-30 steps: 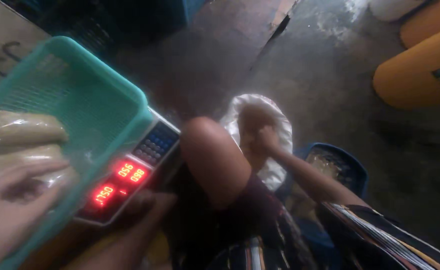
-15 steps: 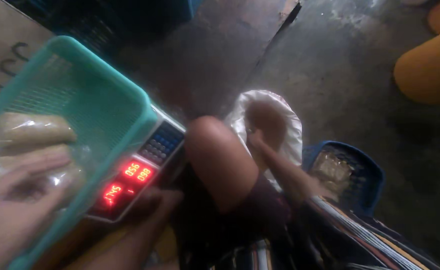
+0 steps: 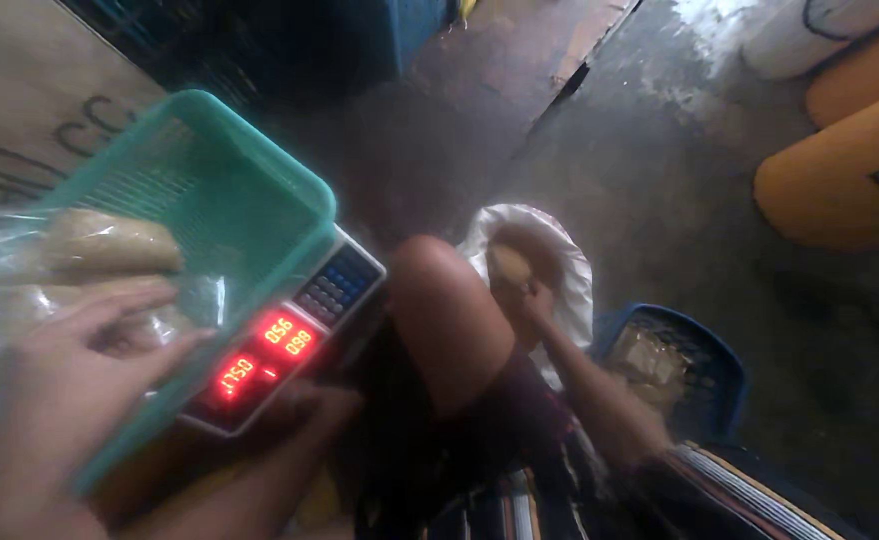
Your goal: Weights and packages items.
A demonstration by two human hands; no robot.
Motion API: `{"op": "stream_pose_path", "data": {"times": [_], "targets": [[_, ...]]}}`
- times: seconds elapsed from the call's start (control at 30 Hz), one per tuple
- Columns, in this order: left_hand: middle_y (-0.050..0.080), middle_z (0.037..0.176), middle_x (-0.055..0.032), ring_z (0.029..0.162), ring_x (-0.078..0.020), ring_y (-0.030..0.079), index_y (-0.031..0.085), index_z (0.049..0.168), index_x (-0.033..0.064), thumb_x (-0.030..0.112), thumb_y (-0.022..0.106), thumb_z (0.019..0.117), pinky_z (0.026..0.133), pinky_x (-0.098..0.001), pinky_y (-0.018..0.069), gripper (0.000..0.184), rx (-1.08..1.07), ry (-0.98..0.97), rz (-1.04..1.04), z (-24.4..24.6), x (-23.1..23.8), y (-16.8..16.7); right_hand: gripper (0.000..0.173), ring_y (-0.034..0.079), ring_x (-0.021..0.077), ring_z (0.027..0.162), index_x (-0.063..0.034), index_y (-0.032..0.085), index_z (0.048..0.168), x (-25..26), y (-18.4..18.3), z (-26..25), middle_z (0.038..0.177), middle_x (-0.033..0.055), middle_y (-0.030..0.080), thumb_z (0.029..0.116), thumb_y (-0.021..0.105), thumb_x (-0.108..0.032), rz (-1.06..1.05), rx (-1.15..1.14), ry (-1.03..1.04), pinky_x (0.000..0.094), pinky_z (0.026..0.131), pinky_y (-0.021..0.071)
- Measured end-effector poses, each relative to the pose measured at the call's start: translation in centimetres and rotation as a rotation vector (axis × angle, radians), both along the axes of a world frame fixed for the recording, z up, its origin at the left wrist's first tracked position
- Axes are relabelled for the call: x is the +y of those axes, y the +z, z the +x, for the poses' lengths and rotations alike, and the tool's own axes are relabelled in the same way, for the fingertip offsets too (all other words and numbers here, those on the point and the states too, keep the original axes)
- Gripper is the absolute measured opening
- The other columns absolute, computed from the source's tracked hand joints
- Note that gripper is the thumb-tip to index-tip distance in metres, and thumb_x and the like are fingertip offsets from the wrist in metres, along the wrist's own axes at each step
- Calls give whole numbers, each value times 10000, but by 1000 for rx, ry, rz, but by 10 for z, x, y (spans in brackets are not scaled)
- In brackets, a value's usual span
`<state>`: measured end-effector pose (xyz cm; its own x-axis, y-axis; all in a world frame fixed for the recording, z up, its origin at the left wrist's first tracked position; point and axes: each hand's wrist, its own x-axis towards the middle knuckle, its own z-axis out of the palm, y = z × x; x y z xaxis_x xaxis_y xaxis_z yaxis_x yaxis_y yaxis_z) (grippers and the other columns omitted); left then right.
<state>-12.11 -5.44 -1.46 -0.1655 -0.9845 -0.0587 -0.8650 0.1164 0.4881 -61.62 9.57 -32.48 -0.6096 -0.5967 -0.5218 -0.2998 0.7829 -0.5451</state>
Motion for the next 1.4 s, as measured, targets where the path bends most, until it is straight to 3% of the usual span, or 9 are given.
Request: {"op": "stream_pose_path", "data": {"times": [0.1,0.2,0.4,0.47,0.57,0.83,1.03,1.17,1.4], "targets": [[679,1153,-143,764,-165,608,680,1269,42,284,844,839,693,-396,514,520,-7,0,-20,0,-1,-4,320,589,384,1274,98,598,1321,10,12,-3,1329,293,616,1065,501,-67,-67,31,11,483,1120,431],[669,1228,-145,793,-201,624,696,1213,47,147,723,901,702,-427,524,329,13,-86,-123,-1,-3,-10,312,603,398,1249,119,609,1298,17,25,-9,1299,310,628,1056,513,-53,-136,87,34,481,1110,438],[673,1185,-168,719,-256,592,734,1096,42,-37,618,896,630,-477,483,244,-30,-101,-243,-34,4,1,297,638,377,1190,99,644,1263,11,85,-23,1246,289,661,1051,517,-66,-213,179,131,492,1075,470],[678,1132,-205,743,-332,615,741,1075,18,27,704,909,649,-555,490,171,-58,-66,-245,-44,6,4,277,662,376,1121,112,659,1220,3,112,-26,1184,298,678,1045,534,-63,-253,227,183,494,1034,491],[673,1139,-234,829,-395,641,740,1073,-1,226,855,861,728,-623,503,331,-80,-10,-234,-51,9,8,275,676,365,1044,104,667,1201,-14,160,-26,1115,283,691,1053,530,-83,-268,257,270,510,982,508],[680,1071,-214,780,-310,661,728,1073,-23,28,699,952,735,-503,556,135,94,6,-205,-56,6,10,193,672,317,857,116,677,1123,-72,284,6,982,250,701,1038,564,-15,-488,341,551,504,834,544],[678,1146,-198,843,-280,674,722,1113,-8,43,672,960,796,-462,565,169,168,0,-152,-56,1,14,157,681,255,799,92,688,1108,-111,352,65,944,204,709,1011,591,17,-675,343,892,453,787,568],[682,1168,-179,847,-261,673,722,1134,-4,51,642,972,800,-453,565,188,202,-37,-138,-55,-2,15,116,651,128,733,40,709,1044,-129,366,111,869,110,703,995,615,-7,-748,233,1064,319,715,566],[688,1154,-202,940,-309,672,707,1189,-20,35,548,1016,888,-497,536,242,228,-90,-70,-54,0,27,114,654,116,739,-15,732,1069,-134,368,166,876,74,709,991,651,-33,-630,182,1209,324,715,571]]}}
